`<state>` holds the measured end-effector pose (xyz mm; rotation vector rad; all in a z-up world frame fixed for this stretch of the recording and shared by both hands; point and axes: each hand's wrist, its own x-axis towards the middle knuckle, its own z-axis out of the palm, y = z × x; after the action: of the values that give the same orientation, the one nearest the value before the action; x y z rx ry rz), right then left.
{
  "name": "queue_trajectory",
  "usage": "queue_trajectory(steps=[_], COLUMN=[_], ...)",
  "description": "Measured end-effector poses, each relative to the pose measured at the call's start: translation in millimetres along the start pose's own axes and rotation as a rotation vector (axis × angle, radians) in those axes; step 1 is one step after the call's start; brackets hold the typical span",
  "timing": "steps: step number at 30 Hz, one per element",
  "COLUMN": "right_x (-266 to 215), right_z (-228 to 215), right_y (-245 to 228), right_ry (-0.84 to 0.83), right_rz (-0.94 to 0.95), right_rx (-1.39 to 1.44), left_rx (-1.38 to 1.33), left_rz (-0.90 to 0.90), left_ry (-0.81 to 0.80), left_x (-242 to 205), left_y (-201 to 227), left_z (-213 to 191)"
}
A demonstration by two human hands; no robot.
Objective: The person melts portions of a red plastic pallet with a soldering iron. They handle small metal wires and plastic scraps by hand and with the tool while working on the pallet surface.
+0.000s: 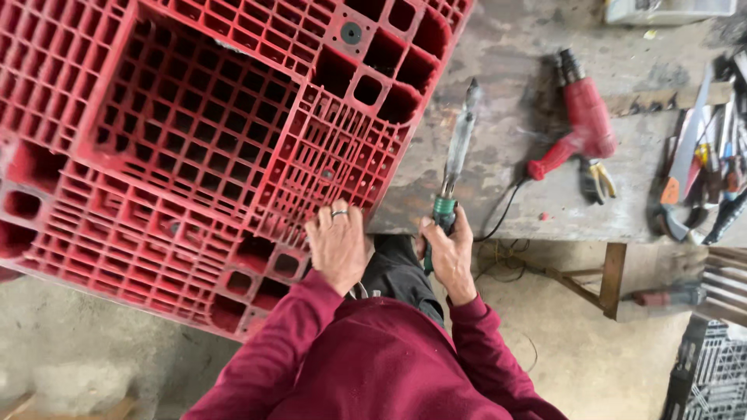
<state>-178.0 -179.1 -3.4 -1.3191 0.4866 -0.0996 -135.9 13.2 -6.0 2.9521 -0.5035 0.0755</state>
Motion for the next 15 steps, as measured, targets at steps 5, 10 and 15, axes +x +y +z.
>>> queue_trajectory(steps=[5, 10, 15], right_x=[0, 4, 13], right_z=[20, 27, 41], right_y=[19, 27, 31], right_ry=[0.033, -0.108, -0.317], right_rz=[-0.038, -0.087, -0.042], right_rx=[0.014, -0.126, -0.142], left_rx=[-0.019, 0.071, 0.165], left_rz=[-0.045, -0.099, -0.249], left_ry=[-0.127, -0.099, -0.011], left_x=[-60, -105, -130], left_y=[-72, -144, -176], left_z=[-15, -21, -21])
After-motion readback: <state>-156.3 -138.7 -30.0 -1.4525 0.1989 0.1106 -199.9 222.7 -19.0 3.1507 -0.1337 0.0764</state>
